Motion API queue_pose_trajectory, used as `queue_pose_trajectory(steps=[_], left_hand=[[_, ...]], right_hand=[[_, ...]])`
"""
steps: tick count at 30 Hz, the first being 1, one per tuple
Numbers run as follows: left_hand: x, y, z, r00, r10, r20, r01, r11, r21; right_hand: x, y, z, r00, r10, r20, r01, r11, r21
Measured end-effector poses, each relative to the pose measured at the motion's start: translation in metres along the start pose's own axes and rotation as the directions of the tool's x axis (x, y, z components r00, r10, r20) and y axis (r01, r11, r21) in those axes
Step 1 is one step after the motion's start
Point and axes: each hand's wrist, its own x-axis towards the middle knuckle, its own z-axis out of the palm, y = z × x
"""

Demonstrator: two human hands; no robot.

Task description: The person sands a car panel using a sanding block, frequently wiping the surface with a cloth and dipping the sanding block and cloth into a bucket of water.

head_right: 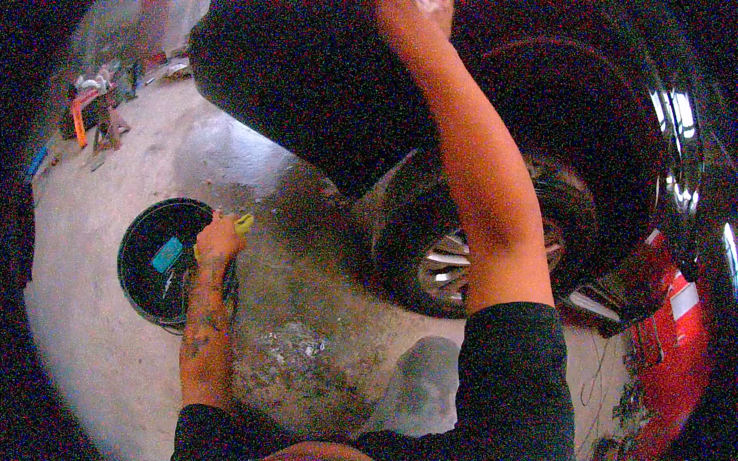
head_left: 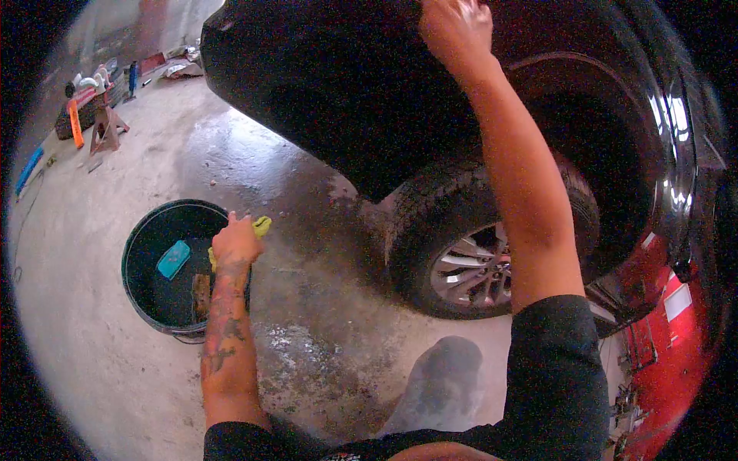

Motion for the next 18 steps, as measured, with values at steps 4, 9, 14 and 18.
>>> queue_pose_trajectory(steps=[4, 9, 14, 18], left_hand=[[0.006, 0.004, -0.015, 0.999, 0.013, 0.041, -0.013, 1.0, 0.021], [0.016, 0.003, -0.026, 0.999, -0.028, 0.014, 0.029, 1.0, -0.01], [0.027, -0.005, -0.029, 0.999, -0.019, 0.027, 0.021, 0.998, -0.054], [0.032, -0.009, -0.037, 0.996, -0.073, 0.051, 0.077, 0.994, -0.076]], right_hand=[[-0.032, 0.021, -0.005, 0.998, 0.027, 0.061, -0.026, 1.0, -0.015], [-0.061, 0.048, 0.016, 0.993, -0.082, -0.087, 0.075, 0.993, -0.091], [-0.075, 0.049, 0.014, 0.998, -0.053, -0.041, 0.049, 0.995, -0.091], [-0.118, 0.023, 0.002, 0.991, 0.024, 0.131, -0.021, 1.0, -0.02]])
